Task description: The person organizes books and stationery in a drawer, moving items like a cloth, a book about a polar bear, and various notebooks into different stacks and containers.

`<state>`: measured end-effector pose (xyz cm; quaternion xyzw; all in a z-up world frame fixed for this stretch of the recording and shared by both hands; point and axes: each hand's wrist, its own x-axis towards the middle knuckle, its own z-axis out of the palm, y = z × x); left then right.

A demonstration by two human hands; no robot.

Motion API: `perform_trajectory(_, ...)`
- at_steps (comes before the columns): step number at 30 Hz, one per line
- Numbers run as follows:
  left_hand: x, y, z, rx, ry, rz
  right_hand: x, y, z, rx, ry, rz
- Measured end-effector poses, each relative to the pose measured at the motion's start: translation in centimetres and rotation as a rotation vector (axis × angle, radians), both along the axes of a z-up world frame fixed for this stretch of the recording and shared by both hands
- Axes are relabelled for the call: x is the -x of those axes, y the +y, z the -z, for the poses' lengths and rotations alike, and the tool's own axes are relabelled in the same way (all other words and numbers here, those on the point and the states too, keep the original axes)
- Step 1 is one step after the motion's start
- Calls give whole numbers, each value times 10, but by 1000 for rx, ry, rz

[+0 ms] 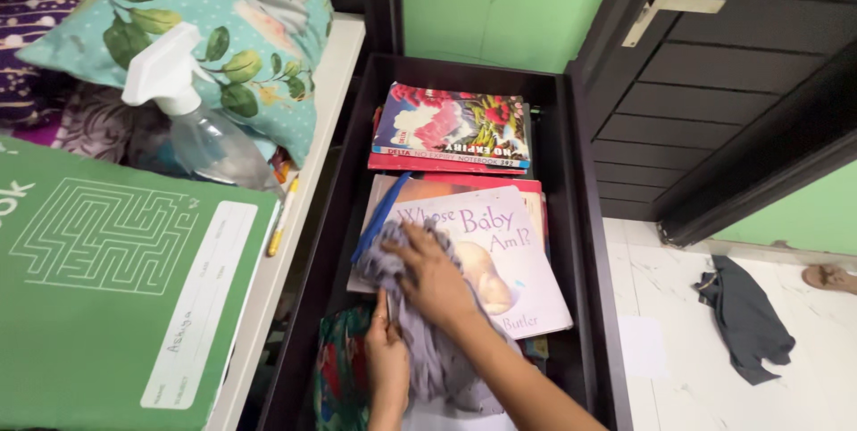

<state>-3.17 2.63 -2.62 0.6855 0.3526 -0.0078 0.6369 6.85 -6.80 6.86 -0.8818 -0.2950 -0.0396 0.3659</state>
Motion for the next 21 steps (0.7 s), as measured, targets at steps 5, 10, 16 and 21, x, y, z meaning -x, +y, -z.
perform_trajectory(5,0,-3,14,-149,-435,-39,48,-26,-21,-13,114,-60)
perform_trajectory(10,6,-5,-28,71,-229,-52,65,-58,-26,11,160,-41)
perform_trajectory(16,5,-6,-81,341,-269,-68,27,-108,-3,59,-21,324)
perform_trajectory(21,2,-7,-88,274,-165,-36,-28,-113,14,60,-36,377)
